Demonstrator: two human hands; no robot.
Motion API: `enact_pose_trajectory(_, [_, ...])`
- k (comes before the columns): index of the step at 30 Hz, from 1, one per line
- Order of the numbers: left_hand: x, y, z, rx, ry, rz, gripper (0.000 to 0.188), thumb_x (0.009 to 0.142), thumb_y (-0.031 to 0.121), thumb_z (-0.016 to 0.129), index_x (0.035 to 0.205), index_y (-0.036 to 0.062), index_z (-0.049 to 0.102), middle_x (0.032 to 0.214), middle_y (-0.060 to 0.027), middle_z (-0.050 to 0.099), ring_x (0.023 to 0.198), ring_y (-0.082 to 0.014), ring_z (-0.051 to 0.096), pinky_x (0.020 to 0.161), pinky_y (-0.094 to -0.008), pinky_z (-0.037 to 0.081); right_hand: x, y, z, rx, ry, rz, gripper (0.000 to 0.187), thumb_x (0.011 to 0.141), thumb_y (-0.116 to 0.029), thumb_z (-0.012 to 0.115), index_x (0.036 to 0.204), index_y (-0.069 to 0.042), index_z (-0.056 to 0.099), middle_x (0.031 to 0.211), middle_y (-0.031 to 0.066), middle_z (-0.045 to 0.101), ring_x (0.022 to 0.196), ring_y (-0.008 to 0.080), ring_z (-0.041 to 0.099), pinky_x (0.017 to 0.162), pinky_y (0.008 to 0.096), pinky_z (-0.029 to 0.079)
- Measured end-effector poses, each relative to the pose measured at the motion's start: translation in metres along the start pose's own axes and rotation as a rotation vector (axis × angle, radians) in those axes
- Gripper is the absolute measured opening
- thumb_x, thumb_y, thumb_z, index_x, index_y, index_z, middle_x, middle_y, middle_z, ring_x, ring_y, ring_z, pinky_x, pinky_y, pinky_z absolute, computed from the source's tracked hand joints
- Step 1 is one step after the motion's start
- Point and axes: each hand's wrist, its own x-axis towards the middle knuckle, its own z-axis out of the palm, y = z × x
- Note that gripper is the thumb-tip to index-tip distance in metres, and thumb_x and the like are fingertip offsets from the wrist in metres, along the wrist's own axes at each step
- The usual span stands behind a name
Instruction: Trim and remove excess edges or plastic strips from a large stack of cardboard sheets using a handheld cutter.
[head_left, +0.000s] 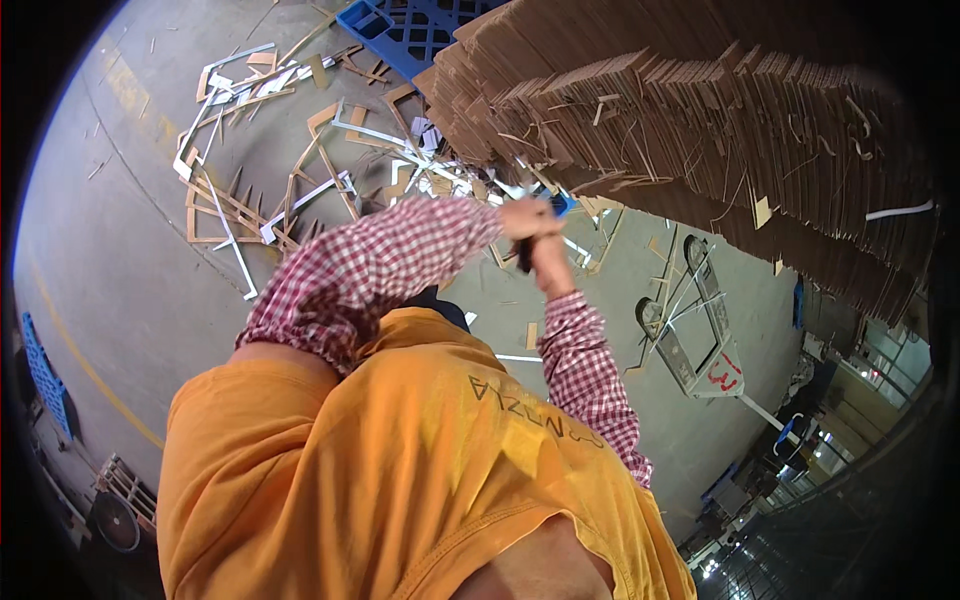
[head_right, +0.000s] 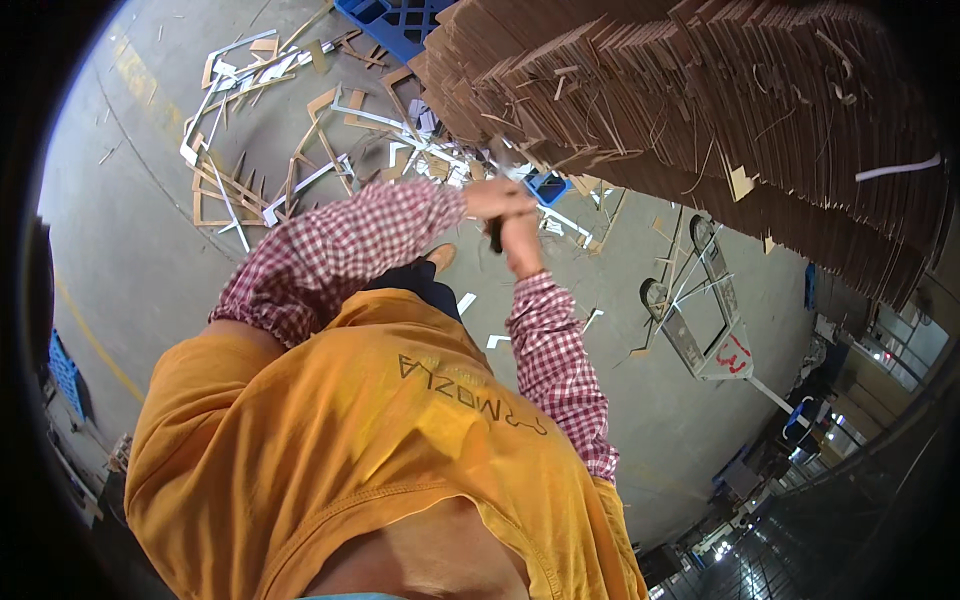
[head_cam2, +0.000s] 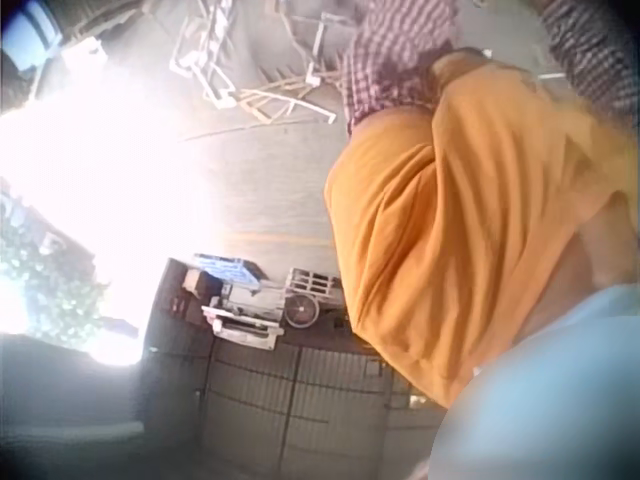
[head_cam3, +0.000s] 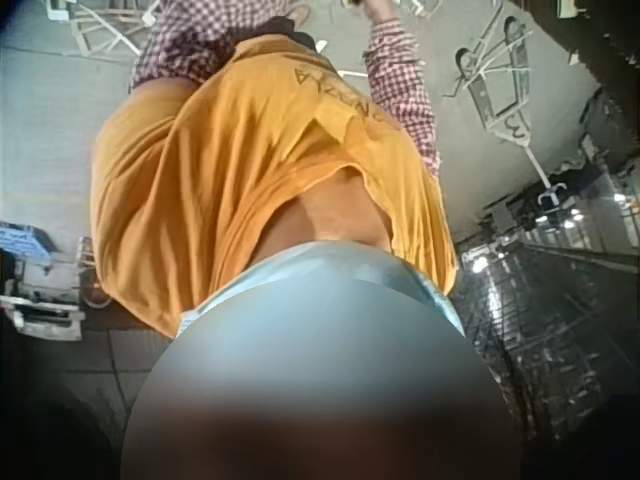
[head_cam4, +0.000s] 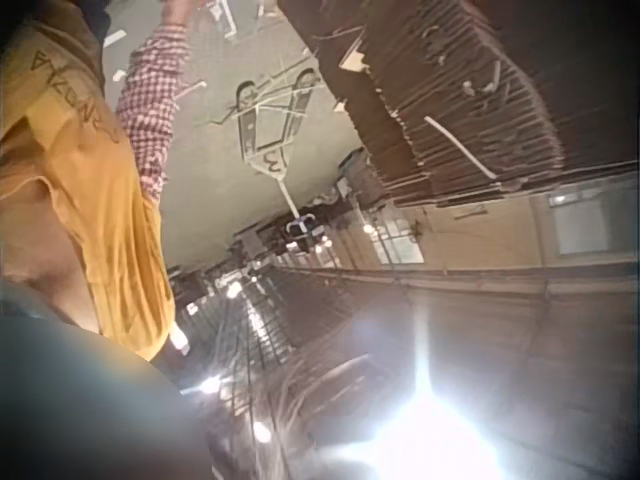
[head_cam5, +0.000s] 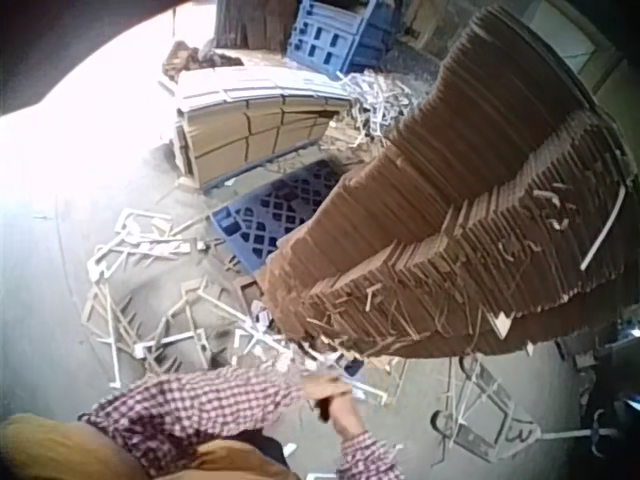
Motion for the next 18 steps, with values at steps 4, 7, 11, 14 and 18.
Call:
enact_pose_trajectory(4, [-0.029, -0.039, 0.031, -0.208, -0.008, 0.081, 0.046, 0.081, 0.045, 0.055, 0.108, 0.0074, 0.054, 0.098, -0.0104, 0.057, 0.089, -0.0182, 0.053, 0.081, -0.0297, 0.041, -0.022, 0.040, -0.006, -0.183, -0.106, -0.132, 0.024, 0.088, -0.022, 0.046, 0.101, -0.004, 0.053, 0.084, 0.0043, 0.058, 0.068, 0.0132, 0.056, 0.052, 0.0275, 0.045])
enact_pose_trajectory(7, [-0.003, 0.009, 0.006, -0.280, 0.059, 0.221, 0.046, 0.081, 0.041, 0.056, 0.113, 0.0077, 0.051, 0.107, -0.0077, 0.055, 0.097, -0.0159, 0.050, 0.085, -0.0285, 0.039, 0.005, 0.002, -0.033, -0.176, -0.022, -0.167, 0.026, 0.088, -0.023, 0.047, 0.100, -0.001, 0.054, 0.089, 0.0043, 0.058, 0.075, 0.0133, 0.056, 0.055, 0.0290, 0.047])
enact_pose_trajectory(11, [0.035, 0.037, -0.020, -0.190, 0.078, 0.241, 0.040, 0.083, 0.037, 0.055, 0.109, 0.0064, 0.053, 0.101, -0.0062, 0.058, 0.088, -0.0146, 0.054, 0.079, -0.0289, 0.042, 0.031, -0.017, -0.028, -0.052, 0.092, -0.288, 0.027, 0.088, -0.022, 0.046, 0.100, 0.002, 0.052, 0.089, 0.0061, 0.058, 0.076, 0.0140, 0.056, 0.053, 0.0307, 0.047])
enact_pose_trajectory(14, [0.006, 0.006, -0.002, -0.242, 0.125, 0.235, 0.034, 0.083, 0.039, 0.053, 0.102, 0.0109, 0.055, 0.097, -0.0050, 0.057, 0.088, -0.0139, 0.053, 0.078, -0.0300, 0.042, 0.004, -0.015, -0.005, -0.086, 0.045, -0.244, 0.028, 0.089, -0.022, 0.045, 0.103, 0.002, 0.049, 0.083, 0.0055, 0.057, 0.068, 0.0116, 0.054, 0.049, 0.0262, 0.043])
enact_pose_trajectory(18, [-0.028, -0.021, 0.026, -0.211, 0.018, 0.095, 0.043, 0.083, 0.042, 0.052, 0.113, 0.0118, 0.052, 0.110, -0.0087, 0.052, 0.091, -0.0158, 0.052, 0.084, -0.0304, 0.040, -0.022, 0.020, -0.007, -0.122, -0.038, -0.052, 0.028, 0.087, -0.024, 0.050, 0.099, 0.001, 0.053, 0.070, 0.0010, 0.055, 0.054, 0.0078, 0.047, 0.044, 0.0237, 0.034])
